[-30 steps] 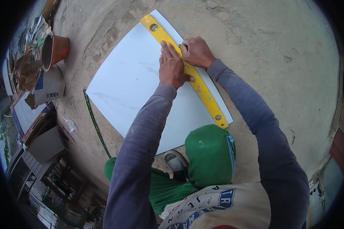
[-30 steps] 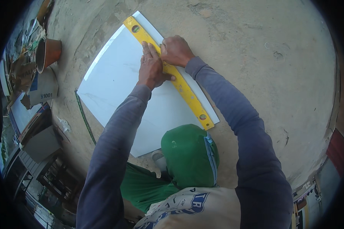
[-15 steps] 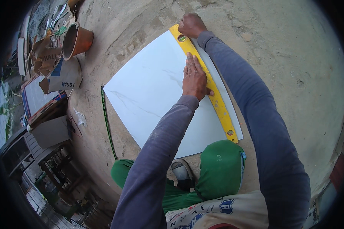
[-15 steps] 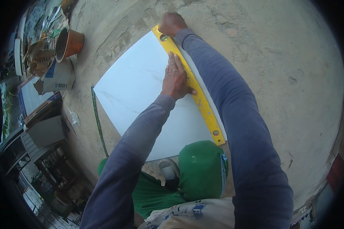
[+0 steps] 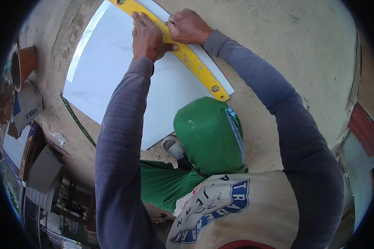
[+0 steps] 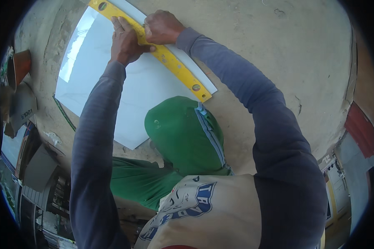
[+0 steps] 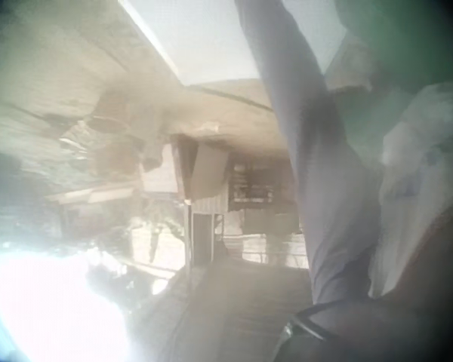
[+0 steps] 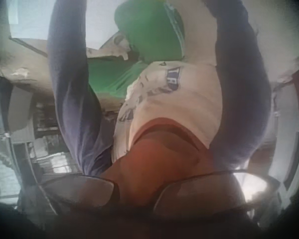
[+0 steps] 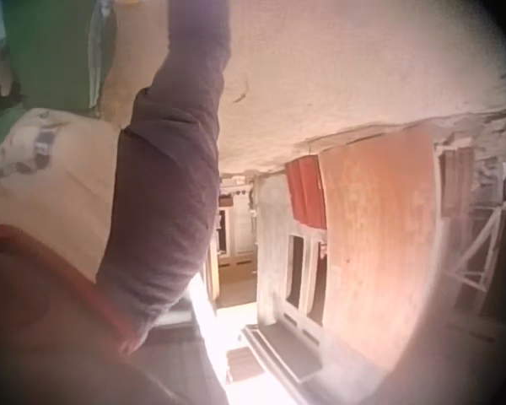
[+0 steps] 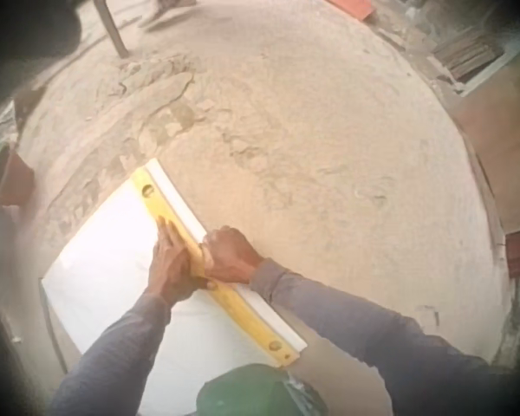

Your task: The person measures and marks tiles using a measuring tape, aligns a level on a tile to mark lines, and lifts and rotates a tile to measure it again.

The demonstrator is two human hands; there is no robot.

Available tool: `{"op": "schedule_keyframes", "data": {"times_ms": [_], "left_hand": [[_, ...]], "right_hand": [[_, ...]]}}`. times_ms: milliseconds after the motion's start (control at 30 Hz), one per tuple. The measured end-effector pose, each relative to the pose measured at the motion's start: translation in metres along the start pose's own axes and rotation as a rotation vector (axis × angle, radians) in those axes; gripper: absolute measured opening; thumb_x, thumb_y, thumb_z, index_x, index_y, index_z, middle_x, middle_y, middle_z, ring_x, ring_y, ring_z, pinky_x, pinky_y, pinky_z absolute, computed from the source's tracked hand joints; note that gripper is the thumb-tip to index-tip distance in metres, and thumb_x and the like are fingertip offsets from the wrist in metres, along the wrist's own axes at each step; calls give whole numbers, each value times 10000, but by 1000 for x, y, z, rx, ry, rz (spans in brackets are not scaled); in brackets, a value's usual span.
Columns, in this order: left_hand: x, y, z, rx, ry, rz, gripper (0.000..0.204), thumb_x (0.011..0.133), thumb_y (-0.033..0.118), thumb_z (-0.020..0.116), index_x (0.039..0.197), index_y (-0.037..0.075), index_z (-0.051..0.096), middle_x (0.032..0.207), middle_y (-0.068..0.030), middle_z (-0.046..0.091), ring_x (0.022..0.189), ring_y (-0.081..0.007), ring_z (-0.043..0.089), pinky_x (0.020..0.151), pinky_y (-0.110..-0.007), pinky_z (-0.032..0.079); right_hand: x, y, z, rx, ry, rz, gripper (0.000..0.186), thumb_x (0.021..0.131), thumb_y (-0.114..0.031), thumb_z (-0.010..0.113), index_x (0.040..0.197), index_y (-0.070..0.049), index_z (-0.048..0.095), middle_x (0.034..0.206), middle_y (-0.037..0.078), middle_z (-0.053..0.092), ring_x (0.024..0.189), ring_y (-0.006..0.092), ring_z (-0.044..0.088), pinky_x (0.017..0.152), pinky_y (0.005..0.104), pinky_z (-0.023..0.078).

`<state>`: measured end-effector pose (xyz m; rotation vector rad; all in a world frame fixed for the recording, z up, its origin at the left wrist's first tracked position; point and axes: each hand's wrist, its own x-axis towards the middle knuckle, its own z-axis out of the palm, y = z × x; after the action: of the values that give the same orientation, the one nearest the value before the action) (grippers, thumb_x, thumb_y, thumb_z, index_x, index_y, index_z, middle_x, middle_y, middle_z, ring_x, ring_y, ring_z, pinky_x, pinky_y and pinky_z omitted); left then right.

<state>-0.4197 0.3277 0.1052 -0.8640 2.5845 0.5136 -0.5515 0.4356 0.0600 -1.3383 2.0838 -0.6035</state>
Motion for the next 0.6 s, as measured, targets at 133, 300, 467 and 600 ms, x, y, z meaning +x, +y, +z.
{"op": "schedule_keyframes", "data": {"times_ms": [133,300,467,600], "left_hand": [[-1,2,-3,25,-40,19,1516,636,504,1024,1594,-250,122,1670,-491,130,1625,-501,200,1316,-479,256],[1,2,2,50,-20,45,1485,651,504,1012,1590,-254,146,1660,-501,142,1629,-502,175,1311,-517,254],[4,9,1,50,-27,31,1499,649,485,1017,1602,-241,117,1681,-472,136,1622,-496,210,1309,-500,272],[5,0,-11,28,-43,-50,1533,629,452,1035,1618,-219,75,1699,-453,99,1609,-492,259,1303,-480,306]], "right_hand": [[-105,5,13,14,21,67,204,815,-172,681,847,18,748,884,244,738,818,414,742,830,498,598],[-242,11,24,99,-43,223,163,936,-124,609,898,16,683,946,223,655,839,421,695,789,532,554],[-367,19,12,63,-161,376,153,957,-134,624,943,5,687,967,223,664,893,427,694,814,541,541],[-339,7,-4,131,-29,356,146,962,-123,638,973,-5,722,929,200,676,846,411,699,768,530,549]]}}
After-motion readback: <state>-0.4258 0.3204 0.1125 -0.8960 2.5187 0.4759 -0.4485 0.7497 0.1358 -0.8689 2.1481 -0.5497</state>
